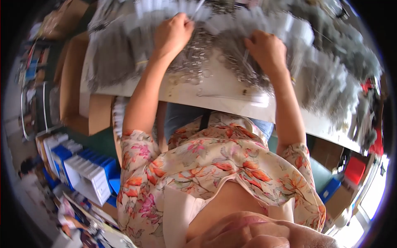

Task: The recorder is assembling small cleaning brushes by attaching metal rings to wire handles.

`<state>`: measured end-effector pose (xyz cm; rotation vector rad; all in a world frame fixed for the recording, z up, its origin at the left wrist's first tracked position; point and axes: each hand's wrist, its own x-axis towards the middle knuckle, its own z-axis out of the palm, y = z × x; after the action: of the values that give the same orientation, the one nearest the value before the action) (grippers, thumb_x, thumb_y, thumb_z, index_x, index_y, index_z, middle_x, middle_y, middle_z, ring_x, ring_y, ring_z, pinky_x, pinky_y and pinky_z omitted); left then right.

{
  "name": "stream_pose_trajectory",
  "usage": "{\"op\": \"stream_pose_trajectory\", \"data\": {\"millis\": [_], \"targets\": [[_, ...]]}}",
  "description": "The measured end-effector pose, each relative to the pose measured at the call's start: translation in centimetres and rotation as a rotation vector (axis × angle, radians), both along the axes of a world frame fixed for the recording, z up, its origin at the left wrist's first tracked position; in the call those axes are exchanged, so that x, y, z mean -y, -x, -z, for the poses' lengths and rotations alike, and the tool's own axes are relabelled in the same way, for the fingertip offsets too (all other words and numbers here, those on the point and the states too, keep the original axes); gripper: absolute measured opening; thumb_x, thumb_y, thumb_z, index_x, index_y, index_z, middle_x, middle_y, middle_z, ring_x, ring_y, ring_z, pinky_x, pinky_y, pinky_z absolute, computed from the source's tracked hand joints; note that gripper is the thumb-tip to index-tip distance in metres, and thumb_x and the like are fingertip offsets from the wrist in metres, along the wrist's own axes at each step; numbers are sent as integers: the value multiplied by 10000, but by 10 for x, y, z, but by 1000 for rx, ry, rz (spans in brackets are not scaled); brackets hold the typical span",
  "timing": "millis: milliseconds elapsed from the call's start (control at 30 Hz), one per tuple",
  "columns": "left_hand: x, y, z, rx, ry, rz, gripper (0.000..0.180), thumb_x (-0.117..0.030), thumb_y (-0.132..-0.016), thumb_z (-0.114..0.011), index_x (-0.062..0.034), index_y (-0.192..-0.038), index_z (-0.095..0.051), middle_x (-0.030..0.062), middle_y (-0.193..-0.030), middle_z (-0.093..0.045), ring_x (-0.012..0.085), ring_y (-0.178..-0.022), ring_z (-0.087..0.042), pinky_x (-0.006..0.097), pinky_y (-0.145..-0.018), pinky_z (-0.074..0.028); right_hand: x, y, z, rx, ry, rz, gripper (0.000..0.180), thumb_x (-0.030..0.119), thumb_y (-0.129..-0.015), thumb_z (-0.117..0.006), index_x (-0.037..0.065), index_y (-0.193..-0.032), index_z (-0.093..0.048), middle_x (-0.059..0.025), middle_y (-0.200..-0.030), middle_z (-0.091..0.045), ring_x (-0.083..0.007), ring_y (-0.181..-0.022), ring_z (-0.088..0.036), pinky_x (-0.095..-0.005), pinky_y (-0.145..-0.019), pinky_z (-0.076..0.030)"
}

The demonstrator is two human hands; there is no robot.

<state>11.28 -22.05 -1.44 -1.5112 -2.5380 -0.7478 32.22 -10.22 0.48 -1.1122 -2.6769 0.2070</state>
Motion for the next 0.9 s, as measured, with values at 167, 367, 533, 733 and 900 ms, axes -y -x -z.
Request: {"op": "stream_pose_trajectory", "data": {"millis": [167, 367, 533, 733, 900], "targets": [[26, 12, -46, 1028, -629, 17, 180, -134, -893, -536, 2, -1006, -569, 77, -826, -618, 112, -618, -580, 211, -610, -493, -26, -21, 5, -325, 58, 11, 251, 298, -779, -549, 64, -745, -632, -82, -684, -638, -215, -609, -618, -340, -578, -490], [129, 141, -37, -47, -2, -358, 417, -459, -796, -587, -57, -873, -661, 140, -790, -643, 271, -716, -612, 355, -665, -463, -42, -91, -59, -1279, 845, 57, 255, 228, -849, -493, 26, -751, -613, -63, -637, -578, -115, -532, -521, -253, -492, -430], [171, 187, 19, 51, 187, -233, 337, -316, -832, -598, 21, -826, -600, 149, -724, -616, 245, -656, -568, 338, -647, -442, -88, -207, -46, -856, 303, 488, 203, 169, -828, -500, 56, -909, -649, -49, -731, -598, -117, -572, -516, -239, -520, -397], [168, 188, 22, 87, 189, -261, 251, -230, -850, -561, 19, -826, -588, 104, -716, -617, 190, -636, -555, 305, -634, -437, -87, -220, -16, -139, -54, 663, 263, 326, -729, -583, 138, -883, -684, -97, -800, -658, -270, -776, -629, -389, -715, -491], [166, 180, 7, 41, 236, -279, 177, -162, -831, -530, 6, -819, -583, 101, -721, -622, 191, -642, -568, 316, -631, -439, -88, -208, -12, -48, 3, 654, 242, 309, -706, -608, 128, -844, -690, -95, -817, -660, -277, -789, -629, -388, -716, -492]]}}
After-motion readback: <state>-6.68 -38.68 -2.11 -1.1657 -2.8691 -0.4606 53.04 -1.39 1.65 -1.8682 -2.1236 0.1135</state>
